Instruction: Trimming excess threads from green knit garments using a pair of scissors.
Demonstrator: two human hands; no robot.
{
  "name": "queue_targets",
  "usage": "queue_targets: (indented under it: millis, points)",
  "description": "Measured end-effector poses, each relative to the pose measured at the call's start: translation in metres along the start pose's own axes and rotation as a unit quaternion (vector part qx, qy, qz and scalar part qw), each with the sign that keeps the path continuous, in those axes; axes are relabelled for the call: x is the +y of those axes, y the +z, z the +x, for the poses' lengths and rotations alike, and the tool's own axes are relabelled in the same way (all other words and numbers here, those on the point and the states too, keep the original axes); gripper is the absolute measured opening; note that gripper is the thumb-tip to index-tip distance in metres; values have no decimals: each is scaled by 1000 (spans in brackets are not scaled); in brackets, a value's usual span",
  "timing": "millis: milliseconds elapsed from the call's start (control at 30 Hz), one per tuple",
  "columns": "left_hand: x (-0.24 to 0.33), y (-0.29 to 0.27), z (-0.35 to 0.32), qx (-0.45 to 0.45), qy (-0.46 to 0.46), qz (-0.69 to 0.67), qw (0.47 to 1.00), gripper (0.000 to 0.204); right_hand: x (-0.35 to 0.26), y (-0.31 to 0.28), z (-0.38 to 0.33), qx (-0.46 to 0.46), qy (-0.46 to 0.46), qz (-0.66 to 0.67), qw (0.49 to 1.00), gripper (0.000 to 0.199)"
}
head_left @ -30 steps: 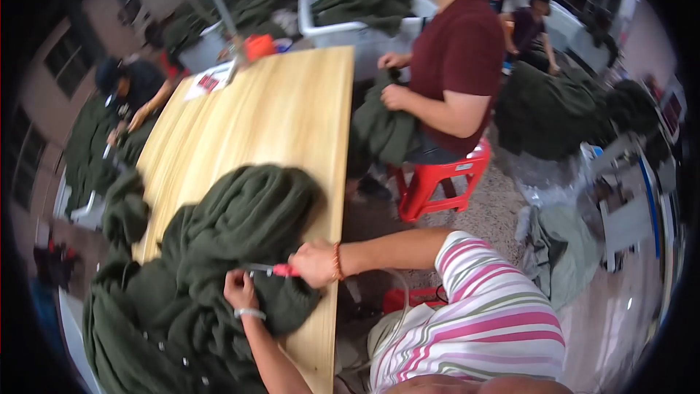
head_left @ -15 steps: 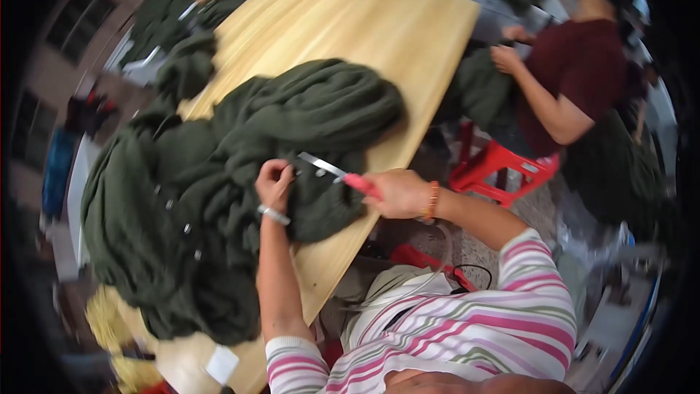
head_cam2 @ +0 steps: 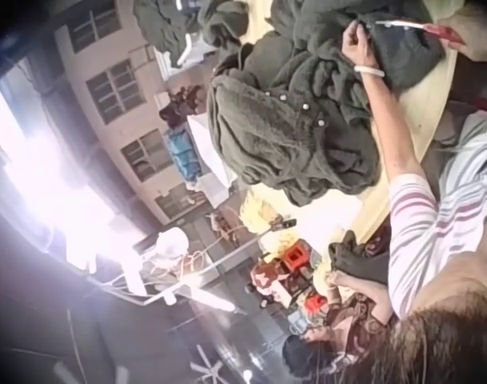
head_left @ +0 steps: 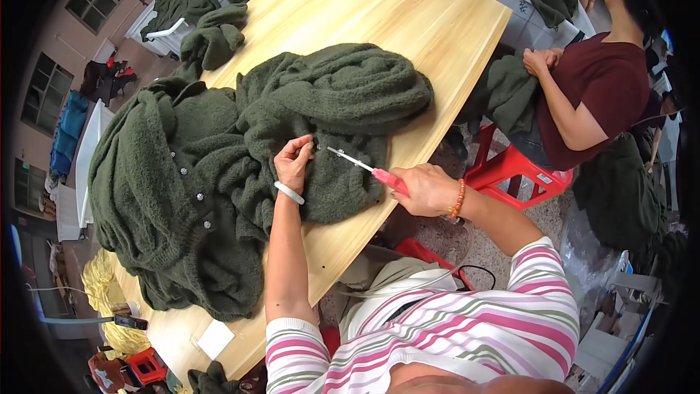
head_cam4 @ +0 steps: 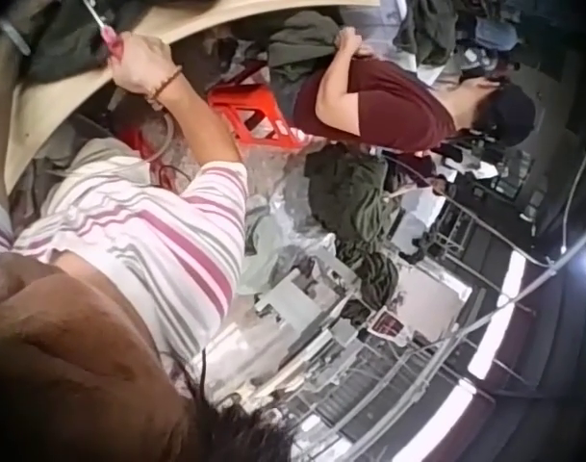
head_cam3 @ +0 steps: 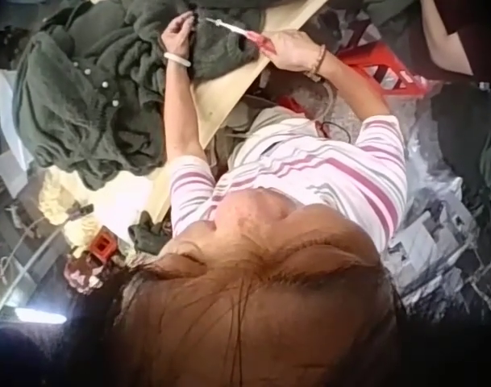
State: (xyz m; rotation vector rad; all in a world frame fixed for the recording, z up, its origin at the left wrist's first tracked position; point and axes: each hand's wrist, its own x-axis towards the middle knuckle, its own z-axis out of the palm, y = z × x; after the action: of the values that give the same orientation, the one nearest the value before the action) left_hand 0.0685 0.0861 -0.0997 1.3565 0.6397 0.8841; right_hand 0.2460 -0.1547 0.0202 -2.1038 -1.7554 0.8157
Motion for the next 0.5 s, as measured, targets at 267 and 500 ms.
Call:
queue_targets:
  millis: [267, 500]
  points:
    - [15, 59, -25, -17, 193, 513, 836, 32, 25, 1, -15, 31, 34, 7, 999, 33]
    - [-8, 51, -39, -21, 256, 549, 796, 34, 19, 6, -29, -51, 50, -46, 996, 29]
